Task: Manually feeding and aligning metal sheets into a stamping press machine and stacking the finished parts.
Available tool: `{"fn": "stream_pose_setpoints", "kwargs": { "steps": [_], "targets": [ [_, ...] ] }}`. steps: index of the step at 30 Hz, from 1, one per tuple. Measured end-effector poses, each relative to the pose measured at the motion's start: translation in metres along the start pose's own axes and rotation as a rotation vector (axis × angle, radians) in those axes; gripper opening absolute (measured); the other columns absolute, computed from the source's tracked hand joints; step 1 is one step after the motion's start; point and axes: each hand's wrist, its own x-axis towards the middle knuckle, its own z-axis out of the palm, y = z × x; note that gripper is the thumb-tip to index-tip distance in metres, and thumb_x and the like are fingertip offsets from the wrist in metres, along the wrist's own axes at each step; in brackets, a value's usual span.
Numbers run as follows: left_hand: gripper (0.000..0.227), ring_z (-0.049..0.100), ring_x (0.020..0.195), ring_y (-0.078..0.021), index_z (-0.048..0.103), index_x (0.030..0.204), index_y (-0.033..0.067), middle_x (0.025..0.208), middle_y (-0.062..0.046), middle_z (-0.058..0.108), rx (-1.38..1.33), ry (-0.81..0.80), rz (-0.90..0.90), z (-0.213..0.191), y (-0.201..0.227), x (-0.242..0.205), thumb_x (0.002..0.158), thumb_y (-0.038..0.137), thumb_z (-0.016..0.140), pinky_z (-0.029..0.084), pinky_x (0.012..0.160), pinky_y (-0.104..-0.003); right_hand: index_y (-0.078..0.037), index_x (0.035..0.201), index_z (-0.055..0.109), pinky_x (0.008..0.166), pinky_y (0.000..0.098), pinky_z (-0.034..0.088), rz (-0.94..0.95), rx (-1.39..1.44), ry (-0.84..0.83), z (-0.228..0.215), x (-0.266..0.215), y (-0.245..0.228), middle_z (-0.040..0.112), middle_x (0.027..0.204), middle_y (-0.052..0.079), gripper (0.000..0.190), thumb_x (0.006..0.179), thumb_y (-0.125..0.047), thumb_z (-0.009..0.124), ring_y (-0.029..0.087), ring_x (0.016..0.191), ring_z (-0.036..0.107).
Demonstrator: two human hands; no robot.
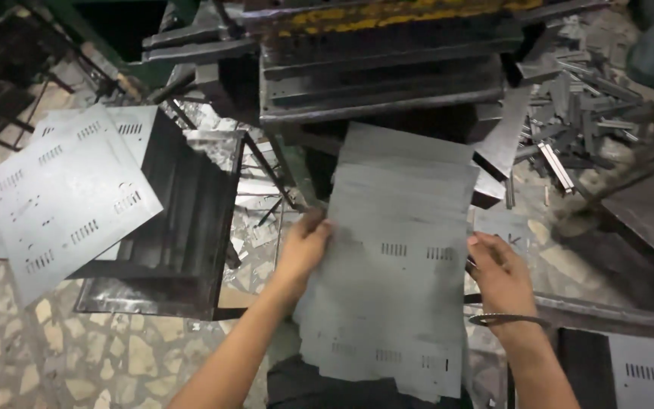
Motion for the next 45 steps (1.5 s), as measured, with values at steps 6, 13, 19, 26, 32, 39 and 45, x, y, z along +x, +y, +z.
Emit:
{"fn": "stream_pose_setpoints", "kwargs": {
  "steps": [6, 13, 19, 26, 32, 39, 45],
  "targets": [
    [0.047, 0.068, 0.119, -0.0412, 0.068, 0.132, -0.002, 0.125, -0.027, 0.071, 0.005, -0.031, 0.023, 0.005, -0.004, 0.009, 0.093, 0.025, 0.066, 0.056, 0.093, -0.048, 0.003, 0.121, 0.068, 0.093, 0.0522, 0.057, 0.098, -0.051, 0.021, -0.001, 0.017, 0.006, 0.066, 0.11, 0.025, 0.026, 0.098, -0.008, 0.072, 0.034, 0.102, 0.067],
    [0.057, 0.067, 0.111, -0.0305, 0.063, 0.134, -0.0035, 0.124, -0.021, 0.07, -0.201, -0.076, -0.024, -0.002, -0.001, 0.002, 0.08, 0.012, 0.073, 0.054, 0.093, -0.038, 0.008, 0.122, 0.058, 0.09, 0.0415, 0.052, 0.133, 0.037, 0.007, 0.002, -0.007, -0.024, 0.056, 0.099, 0.016, 0.038, 0.088, 0.0, 0.073, 0.026, 0.092, 0.059],
    [0.051, 0.062, 0.096, -0.0227, 0.062, 0.122, -0.0034, 0.109, -0.015, 0.064, -0.301, -0.208, -0.079, -0.033, 0.034, -0.035, 0.075, 0.011, 0.078, 0.053, 0.087, -0.033, 0.004, 0.12, 0.051, 0.097, 0.0443, 0.048, 0.201, 0.14, -0.035, -0.027, -0.052, -0.044, 0.053, 0.114, 0.018, 0.034, 0.087, 0.011, 0.059, 0.028, 0.107, 0.054],
    [0.092, 0.061, 0.136, -0.0292, 0.067, 0.135, 0.0141, 0.142, -0.005, 0.068, 0.132, -0.536, 0.075, -0.074, 0.028, -0.049, 0.049, 0.032, 0.093, 0.04, 0.118, -0.053, -0.001, 0.141, 0.051, 0.107, 0.0474, 0.046, -0.114, -0.528, -0.43, -0.1, -0.074, 0.035, 0.046, 0.156, 0.013, 0.117, 0.043, -0.05, 0.092, 0.032, 0.129, 0.059],
    [0.045, 0.07, 0.081, -0.0164, 0.07, 0.113, -0.0024, 0.094, -0.009, 0.077, -0.116, -0.51, 0.164, -0.047, 0.02, -0.04, 0.072, 0.002, 0.086, 0.056, 0.078, -0.028, 0.014, 0.101, 0.069, 0.073, 0.0384, 0.053, 0.201, -0.014, -0.059, -0.056, -0.082, 0.036, 0.073, 0.092, 0.022, 0.027, 0.078, 0.005, 0.08, 0.029, 0.077, 0.065],
    [0.053, 0.076, 0.092, -0.0219, 0.064, 0.124, 0.0032, 0.109, -0.013, 0.078, -0.089, -0.377, 0.219, -0.025, 0.036, -0.042, 0.076, 0.011, 0.083, 0.064, 0.086, -0.033, 0.011, 0.103, 0.068, 0.073, 0.0348, 0.053, 0.169, 0.14, 0.049, -0.016, -0.088, -0.015, 0.072, 0.095, 0.019, 0.023, 0.082, 0.007, 0.076, 0.025, 0.076, 0.064],
    [0.04, 0.074, 0.084, -0.02, 0.065, 0.103, 0.0055, 0.094, -0.008, 0.076, -0.188, -0.31, 0.393, -0.031, 0.085, -0.05, 0.071, 0.015, 0.086, 0.064, 0.084, -0.034, 0.005, 0.081, 0.073, 0.05, 0.0298, 0.042, -0.202, -0.288, 0.008, -0.021, -0.074, -0.07, 0.067, 0.066, 0.008, 0.018, 0.083, -0.012, 0.08, 0.017, 0.049, 0.05]
  ]
}}
